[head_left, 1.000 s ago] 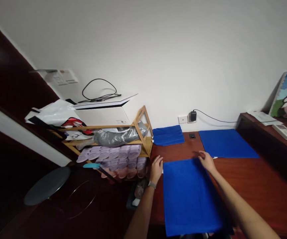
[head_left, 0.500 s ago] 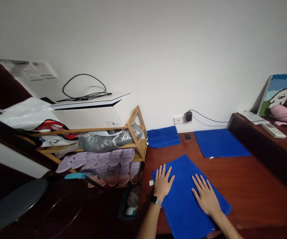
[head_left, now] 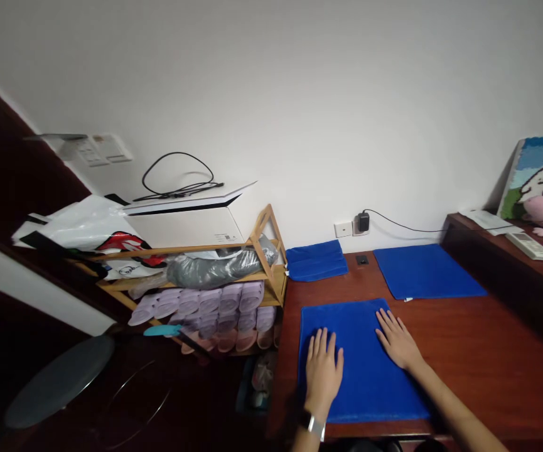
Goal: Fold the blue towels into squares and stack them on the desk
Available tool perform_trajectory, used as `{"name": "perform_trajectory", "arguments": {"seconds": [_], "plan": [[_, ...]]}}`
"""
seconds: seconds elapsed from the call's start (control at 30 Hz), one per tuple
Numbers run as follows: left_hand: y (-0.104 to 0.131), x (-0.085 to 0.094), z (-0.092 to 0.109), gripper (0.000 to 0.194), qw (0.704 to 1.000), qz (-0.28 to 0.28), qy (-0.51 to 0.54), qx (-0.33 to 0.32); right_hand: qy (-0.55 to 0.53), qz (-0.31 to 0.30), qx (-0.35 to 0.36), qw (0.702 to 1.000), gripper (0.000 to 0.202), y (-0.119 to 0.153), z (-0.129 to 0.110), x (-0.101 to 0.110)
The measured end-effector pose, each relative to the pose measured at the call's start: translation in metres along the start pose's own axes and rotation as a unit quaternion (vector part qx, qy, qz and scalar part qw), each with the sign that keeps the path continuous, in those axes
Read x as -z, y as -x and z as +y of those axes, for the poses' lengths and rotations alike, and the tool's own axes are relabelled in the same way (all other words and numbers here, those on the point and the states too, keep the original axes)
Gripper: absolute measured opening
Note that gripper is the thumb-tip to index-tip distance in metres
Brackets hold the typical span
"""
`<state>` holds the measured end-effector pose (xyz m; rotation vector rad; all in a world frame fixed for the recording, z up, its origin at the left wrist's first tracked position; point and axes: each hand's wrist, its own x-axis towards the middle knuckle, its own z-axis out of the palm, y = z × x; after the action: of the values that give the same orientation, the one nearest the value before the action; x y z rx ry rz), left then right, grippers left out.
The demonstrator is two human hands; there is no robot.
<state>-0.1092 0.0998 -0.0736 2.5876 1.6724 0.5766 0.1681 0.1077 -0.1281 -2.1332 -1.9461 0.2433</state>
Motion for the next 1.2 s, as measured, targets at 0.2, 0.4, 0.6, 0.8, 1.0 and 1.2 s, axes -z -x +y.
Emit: {"name": "perform_trajectory", "arguments": {"seconds": [0.2, 0.4, 0.6, 0.8, 1.0, 1.2], "plan": [[-0.066, -0.034, -0.006, 0.057, 0.998, -0.051, 0.023, -0.023, 0.021, -0.005, -0.009, 1.000, 0.068, -0.013, 0.003, 0.010], [-0.055, -0.053, -0.015, 0.061, 0.999, -0.044, 0.000, 0.002, 0.013, -0.013, -0.033, 0.999, 0.068, -0.037, 0.000, 0.017], [-0.067, -0.050, -0.013, 0.055, 0.997, -0.032, -0.033, 0.064, 0.000, -0.017, -0.055, 0.998, 0.070, -0.037, -0.001, 0.012], [-0.103, -0.066, 0.059, 0.052, 0.994, -0.039, 0.030, -0.102, -0.004, -0.019, -0.046, 0.999, 0.070, -0.041, 0.003, 0.009], [-0.112, -0.082, 0.058, 0.052, 0.994, -0.079, 0.025, -0.067, -0.002, -0.014, -0.039, 0.999, 0.071, -0.040, 0.007, 0.007], [-0.085, -0.055, -0.065, 0.053, 0.996, -0.033, -0.059, 0.066, 0.012, -0.016, -0.044, 0.999, 0.073, -0.040, 0.007, 0.003]]}}
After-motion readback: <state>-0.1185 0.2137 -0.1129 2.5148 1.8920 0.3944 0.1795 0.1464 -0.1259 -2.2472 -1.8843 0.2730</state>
